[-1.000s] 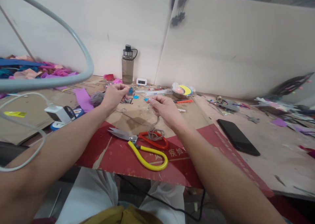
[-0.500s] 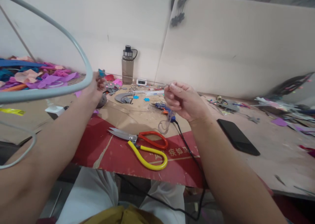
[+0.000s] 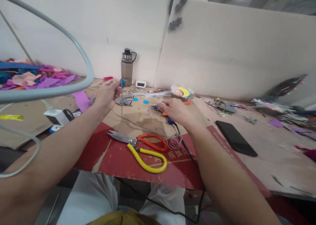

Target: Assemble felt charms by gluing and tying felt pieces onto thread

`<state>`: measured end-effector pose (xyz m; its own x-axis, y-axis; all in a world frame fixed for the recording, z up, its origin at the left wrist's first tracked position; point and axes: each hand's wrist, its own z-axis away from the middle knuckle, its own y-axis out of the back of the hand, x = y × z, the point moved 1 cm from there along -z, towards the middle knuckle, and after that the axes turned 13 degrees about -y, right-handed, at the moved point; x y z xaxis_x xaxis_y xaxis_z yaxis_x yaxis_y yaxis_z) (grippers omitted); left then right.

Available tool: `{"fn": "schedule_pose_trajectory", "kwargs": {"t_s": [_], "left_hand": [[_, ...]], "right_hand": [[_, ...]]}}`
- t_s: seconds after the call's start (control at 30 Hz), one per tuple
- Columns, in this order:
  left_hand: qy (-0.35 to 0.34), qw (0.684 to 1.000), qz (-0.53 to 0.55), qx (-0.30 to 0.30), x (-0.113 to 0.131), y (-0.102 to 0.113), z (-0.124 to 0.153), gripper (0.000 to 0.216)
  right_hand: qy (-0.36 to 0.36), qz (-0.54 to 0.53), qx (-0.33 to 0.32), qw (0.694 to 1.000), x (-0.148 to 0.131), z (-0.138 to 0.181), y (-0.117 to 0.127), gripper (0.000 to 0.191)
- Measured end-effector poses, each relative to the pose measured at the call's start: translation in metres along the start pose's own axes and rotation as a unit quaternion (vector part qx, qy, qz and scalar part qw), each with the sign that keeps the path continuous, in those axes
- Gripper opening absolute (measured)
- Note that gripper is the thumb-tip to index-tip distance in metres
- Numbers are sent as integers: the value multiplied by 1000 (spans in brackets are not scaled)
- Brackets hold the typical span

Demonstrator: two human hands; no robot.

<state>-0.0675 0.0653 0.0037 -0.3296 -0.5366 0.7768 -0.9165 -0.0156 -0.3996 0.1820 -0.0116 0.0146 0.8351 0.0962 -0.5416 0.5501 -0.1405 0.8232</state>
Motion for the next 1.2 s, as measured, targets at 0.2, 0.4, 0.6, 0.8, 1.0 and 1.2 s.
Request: {"fn": "schedule_pose_trajectory", "kwargs": {"t_s": [0.2,0.4,0.6,0.8,1.0,1.2], "left_hand": [[-9,998,-39,-51,4,-12,19,11],[18,999,-15,-44,-1,-15,23,15],[129,990,53,6,-7,-11,20,16],[118,992,35,22,-10,-10,23,13],[102,993,-14,53,-13,-9,26,11],[93,994,-33,47,-8,-17,34,13]], "right_hand": [[-148,273,-13,951,27,-9,-2,36],[-133,146,40,980,48,-24,-41,15],[-264,-104,9,959,50,-27,-33,16],[-169,-442,27,881,25,-24,-27,14],[-14,-459,-16,888,-12,1,-28,20],[51,-362,-11,931,-23,11,-32,15]]}}
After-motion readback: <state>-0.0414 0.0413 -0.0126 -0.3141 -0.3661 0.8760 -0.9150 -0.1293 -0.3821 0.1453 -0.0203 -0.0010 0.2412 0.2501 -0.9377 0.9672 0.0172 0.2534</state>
